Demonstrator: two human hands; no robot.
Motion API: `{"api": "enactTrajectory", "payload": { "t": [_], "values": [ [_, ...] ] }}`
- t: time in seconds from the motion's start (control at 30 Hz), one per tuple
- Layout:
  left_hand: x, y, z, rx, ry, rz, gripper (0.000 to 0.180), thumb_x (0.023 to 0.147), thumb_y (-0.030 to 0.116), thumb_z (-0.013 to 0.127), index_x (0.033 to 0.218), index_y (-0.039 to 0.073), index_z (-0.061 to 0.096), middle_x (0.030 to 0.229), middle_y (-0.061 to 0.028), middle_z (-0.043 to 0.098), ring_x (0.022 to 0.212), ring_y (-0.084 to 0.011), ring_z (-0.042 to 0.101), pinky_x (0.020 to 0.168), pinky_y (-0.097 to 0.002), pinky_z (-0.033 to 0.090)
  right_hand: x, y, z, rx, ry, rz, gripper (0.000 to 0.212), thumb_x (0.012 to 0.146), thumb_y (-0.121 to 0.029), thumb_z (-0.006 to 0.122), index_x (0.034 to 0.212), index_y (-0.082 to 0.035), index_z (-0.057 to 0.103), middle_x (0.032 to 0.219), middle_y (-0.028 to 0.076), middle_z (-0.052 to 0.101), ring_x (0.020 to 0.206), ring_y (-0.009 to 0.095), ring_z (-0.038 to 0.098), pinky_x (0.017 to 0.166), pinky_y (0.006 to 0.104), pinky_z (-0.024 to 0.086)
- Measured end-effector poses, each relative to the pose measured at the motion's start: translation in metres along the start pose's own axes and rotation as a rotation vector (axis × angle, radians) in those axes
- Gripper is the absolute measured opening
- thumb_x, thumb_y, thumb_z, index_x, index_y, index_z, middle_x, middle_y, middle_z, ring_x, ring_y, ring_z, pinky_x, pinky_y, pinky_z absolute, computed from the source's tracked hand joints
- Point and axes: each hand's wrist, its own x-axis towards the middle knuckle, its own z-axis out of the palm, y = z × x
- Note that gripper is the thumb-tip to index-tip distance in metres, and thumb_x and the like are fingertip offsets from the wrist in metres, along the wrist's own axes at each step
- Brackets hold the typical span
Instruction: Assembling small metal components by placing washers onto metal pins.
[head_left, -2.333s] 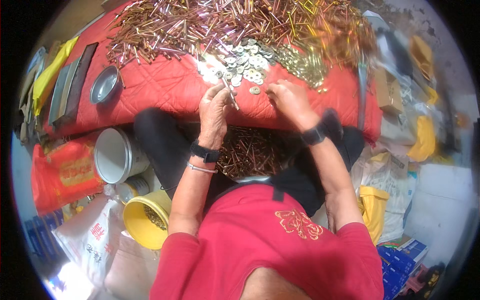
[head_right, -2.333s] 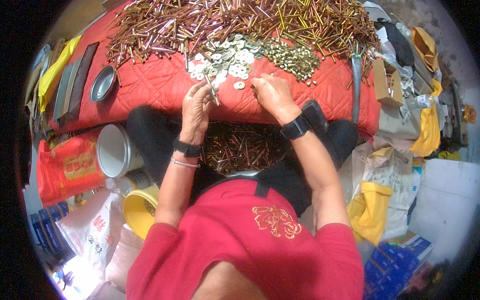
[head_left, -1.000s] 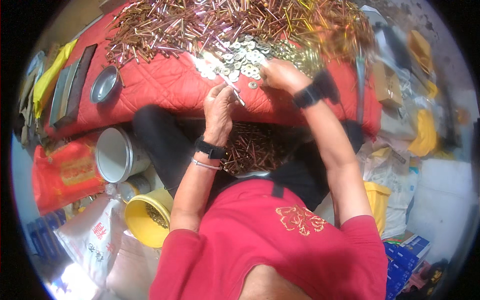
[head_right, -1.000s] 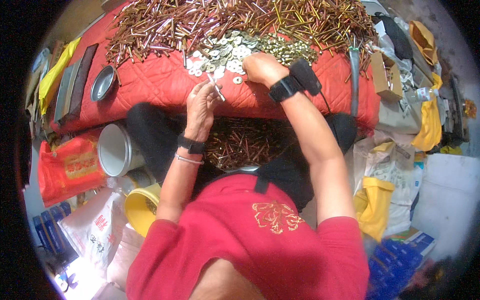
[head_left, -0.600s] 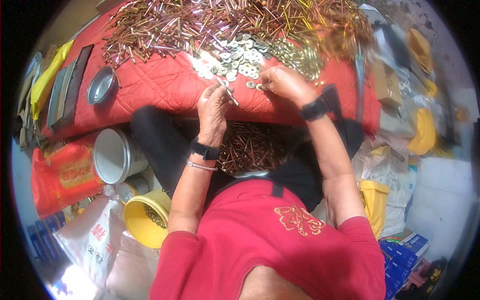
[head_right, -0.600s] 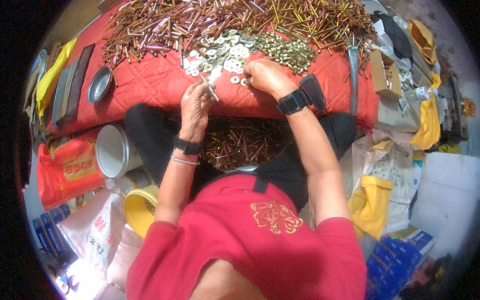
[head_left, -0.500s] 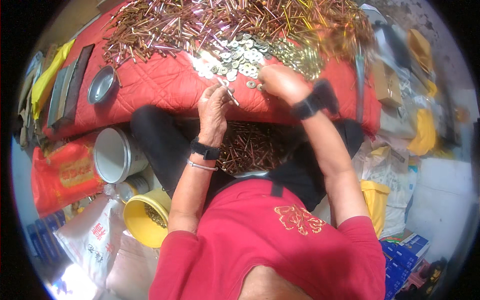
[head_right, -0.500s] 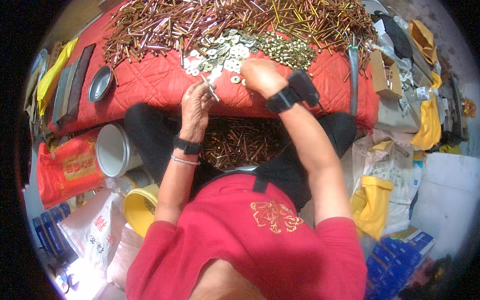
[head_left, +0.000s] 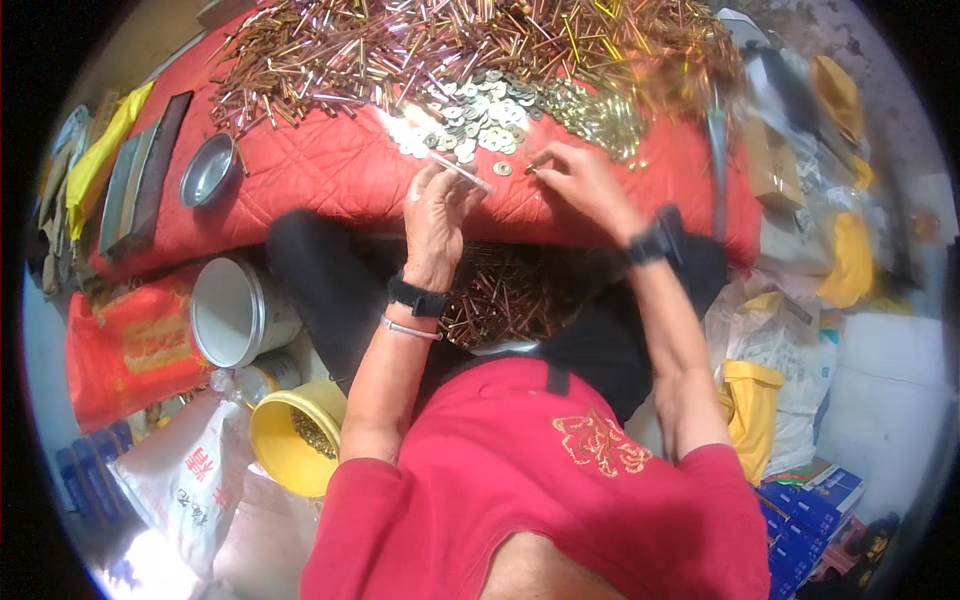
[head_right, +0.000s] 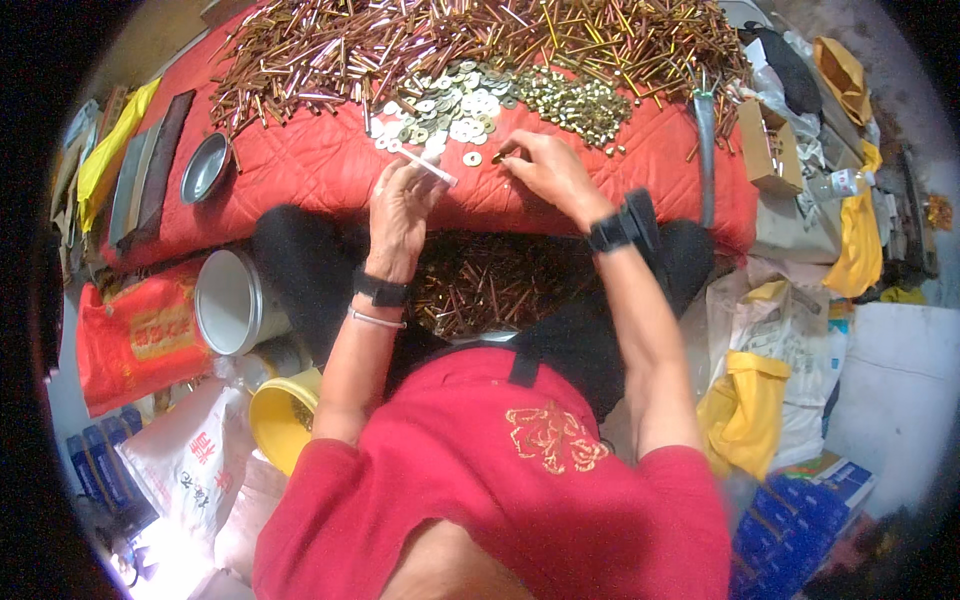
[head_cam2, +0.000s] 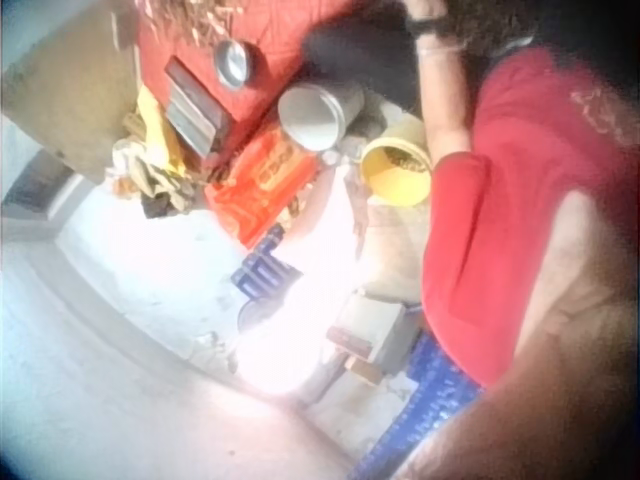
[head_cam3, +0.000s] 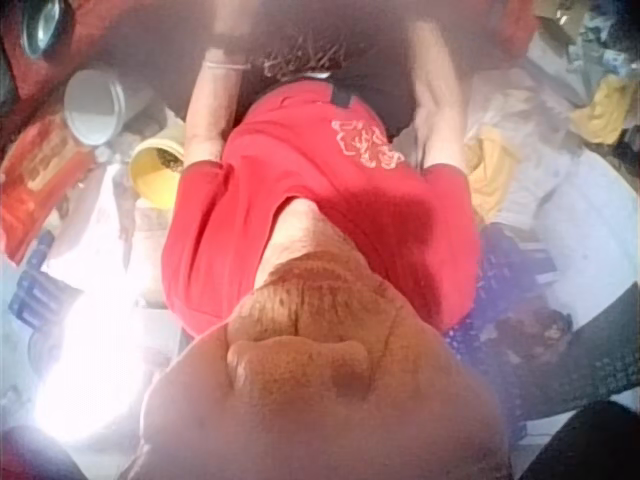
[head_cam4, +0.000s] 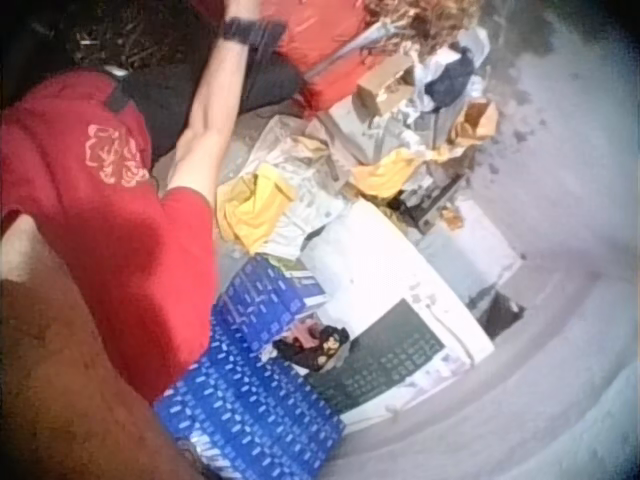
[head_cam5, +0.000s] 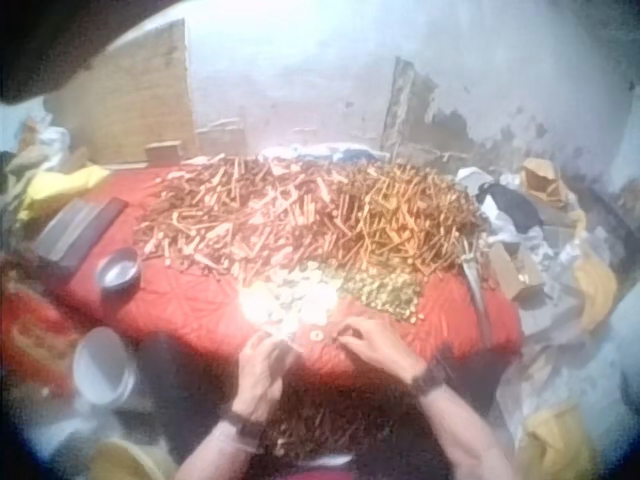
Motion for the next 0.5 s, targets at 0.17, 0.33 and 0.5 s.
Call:
{"api": "enactTrajectory", "payload": {
  "t": [0.17, 0.33, 0.5],
  "values": [
    [-0.005, -0.002, 0.006, 0.208, -0.231, -0.144, 0.025, 0.090, 0.020, 0.060, 0.106, 0.001, 0.066, 0.071, 0.0064, 0.052, 0.059, -0.0024, 0.039, 0.050, -0.0189, 0.031, -0.025, -0.030, -0.010, 0.353, 0.128, 0.166, 0.020, 0.088, -0.015, 0.063, 0.104, -0.004, 0.066, 0.086, 0.003, 0.066, 0.071, 0.007, 0.059, 0.066, 0.0223, 0.047],
    [-0.004, 0.005, 0.009, 0.352, -0.324, -0.182, 0.023, 0.088, 0.021, 0.063, 0.105, 0.005, 0.067, 0.071, 0.0075, 0.054, 0.055, -0.0011, 0.039, 0.048, -0.0165, 0.028, -0.024, -0.034, -0.014, 0.392, 0.044, 0.070, 0.018, 0.086, -0.010, 0.063, 0.102, -0.002, 0.067, 0.090, 0.006, 0.068, 0.079, 0.011, 0.062, 0.072, 0.0253, 0.049],
    [0.000, 0.013, 0.016, 0.525, -0.327, -0.179, 0.020, 0.087, 0.021, 0.066, 0.100, 0.007, 0.069, 0.071, 0.0064, 0.057, 0.055, 0.0005, 0.040, 0.048, -0.0165, 0.027, -0.025, -0.024, -0.016, 0.371, 0.037, 0.014, 0.018, 0.084, -0.008, 0.064, 0.100, -0.001, 0.067, 0.094, 0.009, 0.069, 0.086, 0.016, 0.064, 0.078, 0.0288, 0.050]
  ]
}}
